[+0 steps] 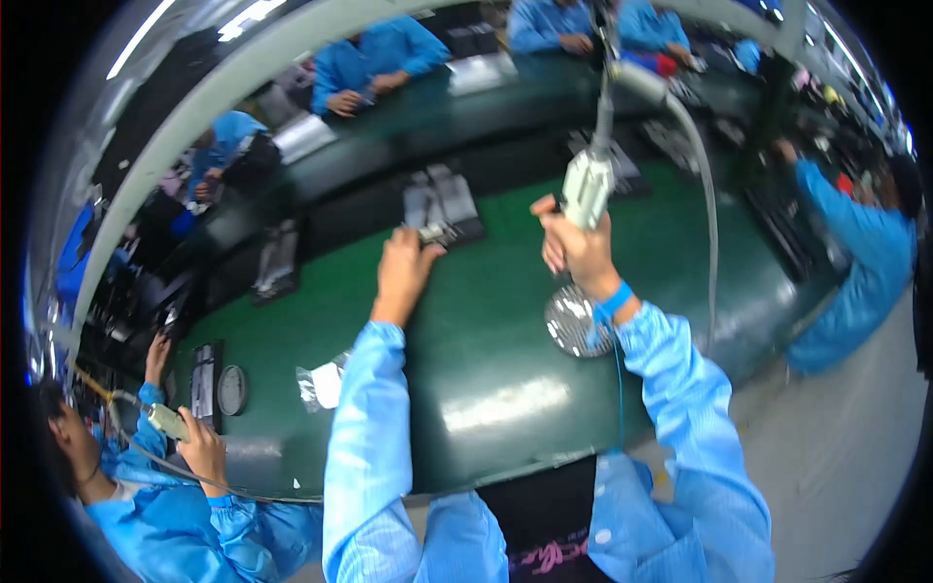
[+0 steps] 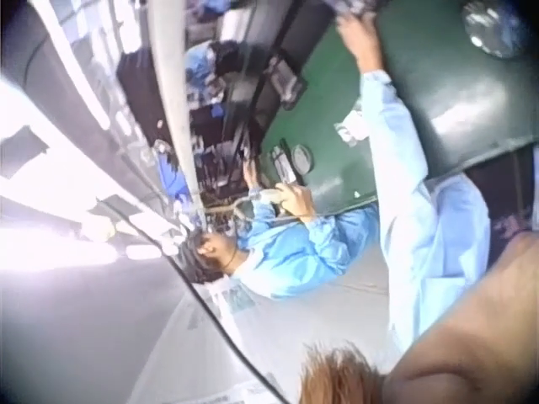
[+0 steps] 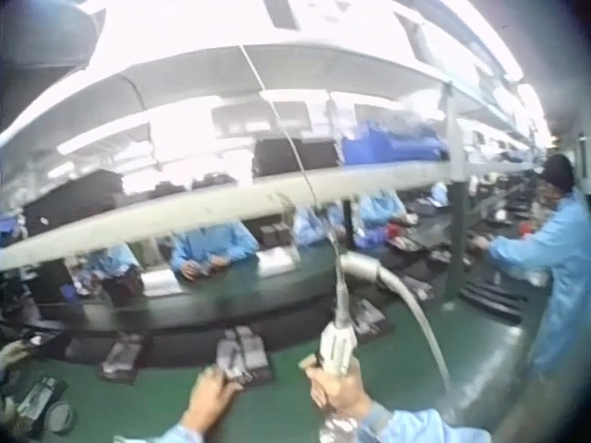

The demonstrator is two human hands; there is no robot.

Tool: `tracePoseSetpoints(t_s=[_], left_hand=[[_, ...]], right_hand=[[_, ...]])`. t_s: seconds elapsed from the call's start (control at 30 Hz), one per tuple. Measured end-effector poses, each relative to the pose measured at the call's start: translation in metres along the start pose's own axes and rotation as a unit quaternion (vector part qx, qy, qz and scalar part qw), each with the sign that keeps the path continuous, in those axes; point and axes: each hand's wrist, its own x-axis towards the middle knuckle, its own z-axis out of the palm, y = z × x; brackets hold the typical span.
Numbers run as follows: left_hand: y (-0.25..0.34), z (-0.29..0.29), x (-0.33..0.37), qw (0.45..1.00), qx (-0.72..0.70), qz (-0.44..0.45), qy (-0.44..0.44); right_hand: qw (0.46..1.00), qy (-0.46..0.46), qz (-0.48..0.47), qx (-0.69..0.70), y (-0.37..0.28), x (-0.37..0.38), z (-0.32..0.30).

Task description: The person assembles electronic components by driving screws into a screen module and a tablet chassis using an electric screwdriver.

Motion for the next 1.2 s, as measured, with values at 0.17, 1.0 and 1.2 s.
tracePoseSetpoints(t_s=[0.17, 1.0, 1.2], left_hand=[[-0.011, 0.008, 0.002, 0.997, 0.066, -0.013, 0.035], [0.127, -0.033, -0.105, 0.997, -0.070, -0.002, -0.033], [0.127, -0.033, -0.105, 0.997, -0.067, 0.000, -0.042]], right_hand=[[1.000, 0.007, -0.003, -0.024, -0.007, -0.011, -0.024], [0.998, -0.044, 0.048, 0.010, 0.008, -0.056, -0.046], [0.996, -0.047, 0.035, -0.069, 0.009, -0.054, -0.038]])
